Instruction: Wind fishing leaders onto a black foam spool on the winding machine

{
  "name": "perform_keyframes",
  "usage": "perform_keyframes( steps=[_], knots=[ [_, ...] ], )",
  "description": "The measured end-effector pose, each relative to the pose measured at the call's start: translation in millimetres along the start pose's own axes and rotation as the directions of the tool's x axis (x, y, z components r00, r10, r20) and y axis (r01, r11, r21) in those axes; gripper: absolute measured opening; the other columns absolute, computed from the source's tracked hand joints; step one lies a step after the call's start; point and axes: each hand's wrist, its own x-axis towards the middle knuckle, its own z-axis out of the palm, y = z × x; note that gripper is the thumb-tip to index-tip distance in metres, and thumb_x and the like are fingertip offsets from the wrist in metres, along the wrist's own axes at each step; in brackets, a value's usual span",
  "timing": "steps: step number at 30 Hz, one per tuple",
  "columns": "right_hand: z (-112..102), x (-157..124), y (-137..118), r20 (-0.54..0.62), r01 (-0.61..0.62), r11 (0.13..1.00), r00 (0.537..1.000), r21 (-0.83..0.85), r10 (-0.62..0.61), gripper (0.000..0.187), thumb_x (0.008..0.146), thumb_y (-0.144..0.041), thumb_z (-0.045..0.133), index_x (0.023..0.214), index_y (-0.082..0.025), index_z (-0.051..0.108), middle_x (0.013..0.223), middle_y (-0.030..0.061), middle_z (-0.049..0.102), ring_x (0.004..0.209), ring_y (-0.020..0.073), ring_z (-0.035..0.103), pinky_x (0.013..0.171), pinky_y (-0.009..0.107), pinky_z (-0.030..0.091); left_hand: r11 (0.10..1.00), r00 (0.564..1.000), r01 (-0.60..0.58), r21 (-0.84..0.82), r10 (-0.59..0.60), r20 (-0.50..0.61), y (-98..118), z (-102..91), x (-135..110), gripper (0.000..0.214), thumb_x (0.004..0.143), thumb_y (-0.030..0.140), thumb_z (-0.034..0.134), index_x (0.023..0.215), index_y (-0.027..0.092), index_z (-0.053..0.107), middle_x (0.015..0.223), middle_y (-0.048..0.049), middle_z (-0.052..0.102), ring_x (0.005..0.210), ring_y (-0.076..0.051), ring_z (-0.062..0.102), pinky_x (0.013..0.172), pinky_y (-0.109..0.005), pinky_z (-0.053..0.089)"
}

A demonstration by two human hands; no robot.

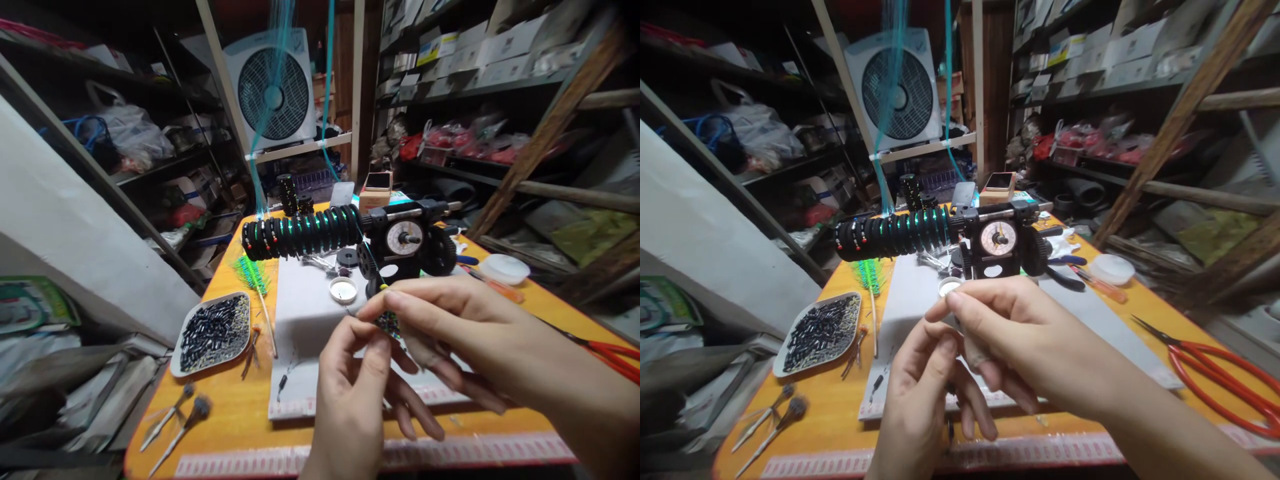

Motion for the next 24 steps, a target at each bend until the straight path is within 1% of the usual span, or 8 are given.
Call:
perform_keyframes(
  steps=[2, 4, 7, 10, 15, 19, 21, 24],
  knots=[
    [1, 4, 6, 0.042, -0.002, 0.972, 0.999, 0.235, -0.009, 0.034, 0.090, -0.050, 0.061, 0.083, -0.017, 0.064, 0.053, -0.0020, 0.061, 0.028, 0.0031, 0.041, 0.029, 0.010, 0.030, 0.994, 0.999, 0.010, -0.108, -0.004, 0.054, -4, -1.0, -2, 0.024, 0.096, 0.040, 0.056, 0.086, 0.018, 0.052, 0.067, 0.0030, 0.066, 0.038, -0.008, 0.065, 0.034, -0.007, 0.040],
    [3, 9, 12, 0.086, -0.043, 0.888, 0.996, 0.458, 0.004, 0.033, 0.089, -0.043, 0.062, 0.070, -0.017, 0.056, 0.055, -0.0005, 0.063, 0.028, 0.0044, 0.045, 0.029, 0.011, 0.034, 0.974, 0.996, 0.037, -0.223, -0.018, 0.085, -9, -1.6, -7, 0.027, 0.096, 0.039, 0.055, 0.082, 0.017, 0.053, 0.066, 0.0005, 0.068, 0.039, -0.010, 0.066, 0.032, -0.007, 0.039],
    [8, 15, 19, 0.104, -0.100, 0.809, 0.993, 0.579, 0.048, 0.035, 0.091, -0.039, 0.059, 0.065, -0.017, 0.051, 0.052, -0.0013, 0.062, 0.027, 0.0050, 0.046, 0.026, 0.009, 0.034, 0.934, 0.998, 0.053, -0.352, -0.036, 0.056, -15, -1.4, -15, 0.027, 0.096, 0.038, 0.056, 0.081, 0.015, 0.056, 0.072, -0.0021, 0.071, 0.043, -0.010, 0.067, 0.033, -0.008, 0.040],
    [10, 17, 21, 0.094, -0.092, 0.808, 0.995, 0.581, 0.046, 0.036, 0.090, -0.042, 0.060, 0.065, -0.017, 0.052, 0.052, -0.0018, 0.062, 0.026, 0.0052, 0.046, 0.025, 0.010, 0.035, 0.932, 0.997, 0.083, -0.352, -0.078, 0.030, -17, -1.7, -20, 0.028, 0.096, 0.040, 0.055, 0.082, 0.016, 0.057, 0.079, -0.0041, 0.075, 0.046, -0.011, 0.070, 0.034, -0.009, 0.043],
    [7, 17, 20, 0.065, -0.065, 0.834, 0.997, 0.548, 0.034, 0.035, 0.086, -0.044, 0.067, 0.068, -0.017, 0.054, 0.053, -0.0008, 0.063, 0.026, 0.0046, 0.046, 0.027, 0.010, 0.038, 0.989, 0.993, 0.097, -0.112, -0.105, -0.061, -15, -5.3, -20, 0.036, 0.092, 0.053, 0.057, 0.095, 0.017, 0.056, 0.087, -0.0082, 0.078, 0.048, -0.015, 0.072, 0.036, -0.011, 0.046],
    [5, 14, 19, 0.049, -0.056, 0.875, 0.998, 0.481, 0.037, 0.037, 0.086, -0.045, 0.068, 0.069, -0.016, 0.054, 0.053, 0.0012, 0.064, 0.026, 0.0042, 0.047, 0.026, 0.007, 0.031, 0.998, 0.986, 0.065, 0.012, -0.063, -0.154, -6, -4.2, -17, 0.041, 0.093, 0.058, 0.053, 0.100, 0.018, 0.056, 0.059, -0.0033, 0.075, 0.041, -0.012, 0.068, 0.036, -0.008, 0.041],
    [5, 13, 19, 0.044, -0.054, 0.898, 0.998, 0.436, 0.039, 0.038, 0.087, -0.046, 0.066, 0.068, -0.016, 0.053, 0.054, 0.0017, 0.065, 0.026, 0.0043, 0.047, 0.026, 0.007, 0.028, 0.996, 0.981, 0.074, 0.040, -0.066, -0.182, 1, -2.1, -15, 0.039, 0.090, 0.057, 0.058, 0.096, 0.019, 0.057, 0.048, 0.0017, 0.069, 0.035, -0.010, 0.063, 0.035, -0.007, 0.039],
    [6, 12, 18, 0.042, -0.059, 0.914, 0.998, 0.402, 0.046, 0.039, 0.087, -0.048, 0.064, 0.068, -0.017, 0.051, 0.053, 0.0013, 0.064, 0.026, 0.0050, 0.046, 0.025, 0.008, 0.025, 0.990, 0.972, 0.131, 0.050, -0.118, -0.202, 6, -1.1, -11, 0.038, 0.084, 0.053, 0.068, 0.088, 0.017, 0.058, 0.044, 0.0055, 0.064, 0.028, -0.006, 0.054, 0.031, -0.008, 0.041]
  ],
)
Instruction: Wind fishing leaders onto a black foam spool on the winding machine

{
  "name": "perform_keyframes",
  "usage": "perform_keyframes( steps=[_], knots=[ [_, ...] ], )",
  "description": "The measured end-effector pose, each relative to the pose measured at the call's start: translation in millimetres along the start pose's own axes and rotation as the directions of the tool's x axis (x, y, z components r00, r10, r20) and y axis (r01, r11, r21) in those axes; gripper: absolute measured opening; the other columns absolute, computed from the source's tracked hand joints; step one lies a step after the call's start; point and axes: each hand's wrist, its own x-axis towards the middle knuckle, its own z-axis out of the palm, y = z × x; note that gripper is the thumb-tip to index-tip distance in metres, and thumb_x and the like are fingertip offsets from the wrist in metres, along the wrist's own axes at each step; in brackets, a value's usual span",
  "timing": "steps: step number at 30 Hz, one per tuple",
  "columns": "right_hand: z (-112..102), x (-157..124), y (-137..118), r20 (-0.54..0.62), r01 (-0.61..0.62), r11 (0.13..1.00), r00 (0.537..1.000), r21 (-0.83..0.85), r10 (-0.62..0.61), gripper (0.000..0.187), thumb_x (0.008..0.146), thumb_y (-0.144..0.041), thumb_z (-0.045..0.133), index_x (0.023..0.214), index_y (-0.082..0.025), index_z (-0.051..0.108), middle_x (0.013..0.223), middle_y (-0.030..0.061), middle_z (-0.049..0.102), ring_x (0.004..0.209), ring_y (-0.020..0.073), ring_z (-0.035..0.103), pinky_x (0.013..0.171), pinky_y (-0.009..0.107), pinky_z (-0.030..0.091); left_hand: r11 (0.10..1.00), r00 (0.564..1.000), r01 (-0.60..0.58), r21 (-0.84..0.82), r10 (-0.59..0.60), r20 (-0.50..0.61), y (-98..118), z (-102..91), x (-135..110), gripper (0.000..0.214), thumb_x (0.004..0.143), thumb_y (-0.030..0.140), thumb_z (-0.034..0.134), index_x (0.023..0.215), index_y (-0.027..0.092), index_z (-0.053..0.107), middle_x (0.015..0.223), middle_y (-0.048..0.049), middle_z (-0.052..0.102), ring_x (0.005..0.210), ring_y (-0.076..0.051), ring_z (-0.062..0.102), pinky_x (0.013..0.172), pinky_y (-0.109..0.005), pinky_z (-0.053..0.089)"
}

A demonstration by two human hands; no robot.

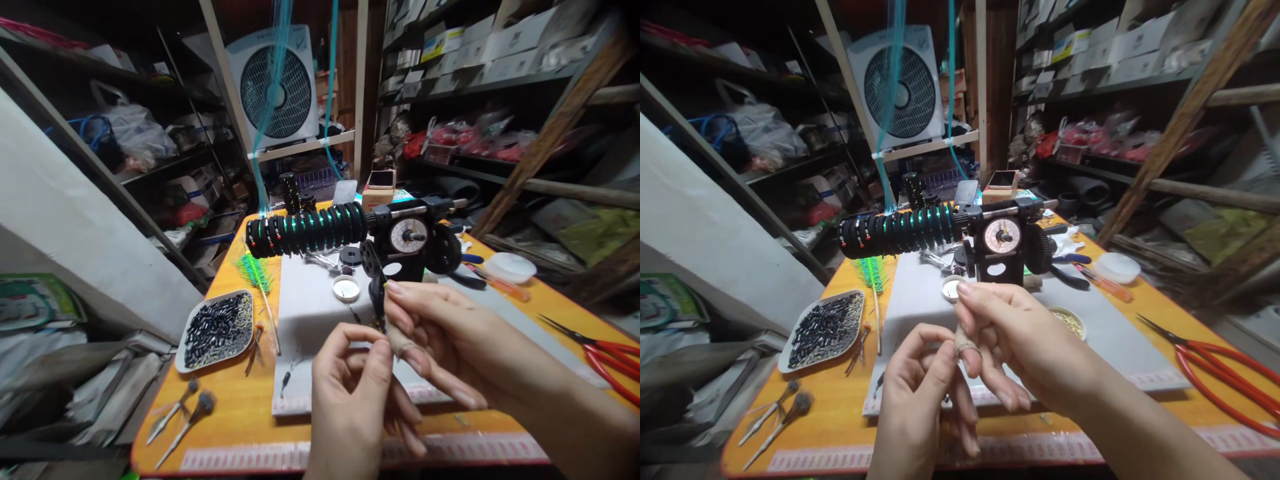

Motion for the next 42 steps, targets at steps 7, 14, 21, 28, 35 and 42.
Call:
perform_keyframes(
  steps=[7, 14, 21, 28, 35, 42],
  knots=[
    [4, 1, 3, -0.051, 0.010, 0.999, 0.999, -0.037, -0.012, 0.044, 0.086, -0.052, 0.061, 0.064, -0.018, 0.044, 0.051, -0.0004, 0.060, 0.025, 0.0040, 0.041, 0.025, 0.009, 0.021, 0.983, 0.991, 0.006, -0.186, 0.020, 0.134, -13, -8.8, 10, 0.032, 0.084, 0.047, 0.070, 0.084, 0.020, 0.053, 0.047, 0.0063, 0.065, 0.019, -0.003, 0.039, 0.020, -0.008, 0.029],
    [1, 1, -3, -0.015, 0.004, 0.996, 1.000, -0.087, -0.006, 0.042, 0.087, -0.051, 0.061, 0.066, -0.017, 0.047, 0.053, 0.0007, 0.062, 0.026, 0.0049, 0.044, 0.025, 0.010, 0.022, 0.999, 0.988, 0.013, 0.036, -0.018, 0.151, 4, -7.4, 7, 0.031, 0.092, 0.049, 0.059, 0.099, 0.019, 0.055, 0.055, 0.0031, 0.067, 0.025, -0.003, 0.045, 0.025, -0.007, 0.030],
    [1, 1, -3, -0.021, -0.027, 0.996, 0.999, -0.089, 0.025, 0.042, 0.088, -0.052, 0.058, 0.065, -0.018, 0.044, 0.049, -0.0004, 0.059, 0.024, 0.0046, 0.040, 0.024, 0.011, 0.019, 0.999, 0.975, 0.030, 0.018, -0.033, 0.220, 7, -6.0, 5, 0.028, 0.092, 0.045, 0.061, 0.087, 0.019, 0.054, 0.046, 0.0049, 0.062, 0.023, -0.002, 0.038, 0.025, -0.007, 0.031],
    [1, 3, 3, -0.023, -0.057, 0.998, 0.998, 0.012, 0.057, 0.040, 0.087, -0.048, 0.058, 0.065, -0.019, 0.043, 0.049, -0.0024, 0.057, 0.024, 0.0037, 0.039, 0.024, 0.009, 0.021, 0.951, 0.950, 0.153, -0.269, -0.066, 0.305, -6, -6.1, 7, 0.025, 0.094, 0.041, 0.057, 0.084, 0.019, 0.053, 0.049, 0.0004, 0.069, 0.024, -0.006, 0.050, 0.025, -0.008, 0.036],
    [-7, 2, 2, -0.043, -0.085, 0.995, 0.995, 0.057, 0.087, 0.037, 0.088, -0.046, 0.060, 0.067, -0.018, 0.046, 0.050, -0.0023, 0.058, 0.024, 0.0027, 0.039, 0.024, 0.008, 0.023, 0.874, 0.917, 0.208, -0.439, -0.018, 0.398, -26, -14.6, -5, 0.030, 0.099, 0.040, 0.050, 0.115, 0.016, 0.060, 0.092, -0.0141, 0.080, 0.059, -0.015, 0.076, 0.049, -0.017, 0.056],
    [-7, 3, 3, -0.055, -0.064, 0.997, 0.996, 0.033, 0.066, 0.038, 0.088, -0.046, 0.060, 0.066, -0.018, 0.044, 0.050, -0.0012, 0.058, 0.025, 0.0038, 0.040, 0.023, 0.008, 0.021, 0.773, 0.865, 0.288, -0.565, 0.043, 0.500, -50, -20.5, -17, 0.038, 0.100, 0.041, 0.045, 0.129, 0.018, 0.057, 0.089, -0.0162, 0.080, 0.068, -0.019, 0.077, 0.053, -0.020, 0.057]
  ],
)
